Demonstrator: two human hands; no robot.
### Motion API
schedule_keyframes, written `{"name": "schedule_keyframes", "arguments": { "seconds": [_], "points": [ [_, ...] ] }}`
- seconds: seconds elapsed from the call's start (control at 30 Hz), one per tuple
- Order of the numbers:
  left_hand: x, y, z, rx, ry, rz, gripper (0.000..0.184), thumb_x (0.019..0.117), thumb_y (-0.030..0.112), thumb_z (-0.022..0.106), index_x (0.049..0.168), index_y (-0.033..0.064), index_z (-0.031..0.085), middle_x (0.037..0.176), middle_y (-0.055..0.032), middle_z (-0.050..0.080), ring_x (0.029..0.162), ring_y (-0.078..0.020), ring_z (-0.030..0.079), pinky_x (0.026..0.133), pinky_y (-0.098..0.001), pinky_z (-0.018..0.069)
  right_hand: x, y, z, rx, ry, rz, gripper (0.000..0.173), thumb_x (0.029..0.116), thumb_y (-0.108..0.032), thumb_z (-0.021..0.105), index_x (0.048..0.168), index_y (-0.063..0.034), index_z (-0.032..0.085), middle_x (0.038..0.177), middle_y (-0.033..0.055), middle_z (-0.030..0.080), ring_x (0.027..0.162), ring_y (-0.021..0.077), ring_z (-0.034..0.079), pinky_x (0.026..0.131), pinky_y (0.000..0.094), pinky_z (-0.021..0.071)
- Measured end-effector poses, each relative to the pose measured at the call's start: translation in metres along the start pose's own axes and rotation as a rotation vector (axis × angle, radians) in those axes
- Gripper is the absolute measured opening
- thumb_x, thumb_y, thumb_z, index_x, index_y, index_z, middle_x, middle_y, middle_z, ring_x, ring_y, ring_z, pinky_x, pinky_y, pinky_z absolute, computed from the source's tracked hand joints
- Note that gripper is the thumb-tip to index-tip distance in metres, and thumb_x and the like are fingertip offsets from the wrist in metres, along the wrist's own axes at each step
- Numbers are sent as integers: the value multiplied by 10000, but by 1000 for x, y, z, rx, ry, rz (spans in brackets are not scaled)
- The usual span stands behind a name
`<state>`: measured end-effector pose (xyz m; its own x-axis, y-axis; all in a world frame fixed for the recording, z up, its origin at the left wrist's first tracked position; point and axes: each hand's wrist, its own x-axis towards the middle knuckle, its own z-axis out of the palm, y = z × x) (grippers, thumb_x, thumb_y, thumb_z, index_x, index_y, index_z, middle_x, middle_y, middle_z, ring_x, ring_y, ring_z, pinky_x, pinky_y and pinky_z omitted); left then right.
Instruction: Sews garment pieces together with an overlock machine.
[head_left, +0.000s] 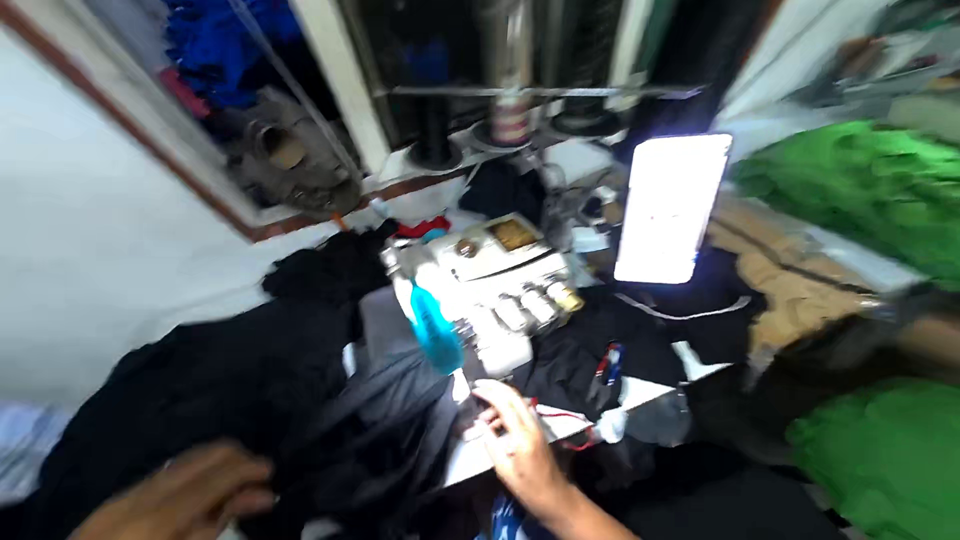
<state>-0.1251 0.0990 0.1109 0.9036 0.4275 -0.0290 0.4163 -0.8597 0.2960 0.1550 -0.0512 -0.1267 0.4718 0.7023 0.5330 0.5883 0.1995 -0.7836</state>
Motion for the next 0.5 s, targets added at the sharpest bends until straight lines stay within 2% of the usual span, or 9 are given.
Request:
{"name": "schedule_keyframes", "arguments": {
  "seconds": [0.03, 0.1, 0.17, 0.23, 0.27, 0.3, 0.33, 0.43, 0.5],
  "points": [
    [1, -17, -1, 94, 15, 27, 299, 1036, 221, 582, 1102, -36, 720, 1040, -223, 700, 941, -376, 704, 829, -535, 579, -10, 2, -1, -1, -16, 17, 331, 942, -85, 617, 1243, 50, 652, 1283, 196, 650, 966, 134, 706, 799, 257, 607],
    [5, -45, 2, 238, 121, 122, 333, 984, 370, 546, 1004, 119, 765, 948, -19, 698, 821, -162, 704, 701, -357, 609, -28, 6, -2, -4, -67, 54, 321, 941, -87, 589, 1224, 54, 641, 1260, 184, 651, 908, 100, 693, 760, 217, 591],
    [15, -41, -9, 225, 167, 200, 340, 988, 412, 530, 944, 174, 769, 895, 67, 675, 753, -33, 652, 643, -216, 562, -36, 3, -1, -16, -183, 137, 345, 930, -78, 584, 1246, 50, 632, 1260, 184, 642, 874, 115, 691, 737, 232, 591],
    [28, -23, -25, 163, 185, 270, 327, 1018, 420, 523, 937, 198, 749, 886, 109, 647, 768, 39, 607, 660, -129, 514, -29, -13, 2, -48, -435, 255, 409, 944, -80, 593, 1317, 87, 580, 1294, 245, 622, 956, 258, 715, 812, 378, 610],
    [36, -12, -32, 111, 187, 308, 308, 1024, 415, 528, 940, 207, 740, 895, 128, 639, 799, 62, 598, 687, -102, 503, -19, -26, 6, -65, -583, 304, 438, 961, -102, 593, 1329, 131, 558, 1316, 301, 601, 1067, 357, 695, 918, 471, 580],
    [44, 2, -37, 49, 182, 350, 290, 1026, 410, 534, 945, 215, 732, 908, 140, 640, 829, 75, 598, 706, -89, 500, -8, -41, 14, -67, -697, 317, 427, 957, -118, 608, 1265, 176, 586, 1273, 352, 613, 1144, 441, 656, 993, 548, 525],
    [53, 19, -42, -4, 160, 396, 280, 1033, 414, 535, 950, 225, 724, 917, 152, 638, 851, 89, 597, 719, -74, 500, 3, -55, 25, -39, -777, 307, 364, 936, -131, 638, 1137, 173, 651, 1157, 349, 665, 1114, 462, 665, 981, 576, 516],
    [75, 64, -45, -100, 72, 526, 281, 1047, 348, 538, 949, 177, 737, 898, 123, 621, 843, 85, 586, 709, -63, 490, 17, -74, 76, 330, -808, 245, 294, 890, -92, 702, 1105, 107, 686, 1048, 246, 712, 998, 315, 698, 895, 462, 555],
    [81, 71, -45, -52, 121, 493, 257, 1035, 327, 549, 898, 180, 710, 847, 134, 593, 782, 84, 568, 651, -69, 478, 17, -70, 98, 463, -750, 237, 333, 907, -102, 705, 1164, 106, 669, 1113, 230, 706, 1068, 265, 679, 965, 411, 530]
  ]
}}
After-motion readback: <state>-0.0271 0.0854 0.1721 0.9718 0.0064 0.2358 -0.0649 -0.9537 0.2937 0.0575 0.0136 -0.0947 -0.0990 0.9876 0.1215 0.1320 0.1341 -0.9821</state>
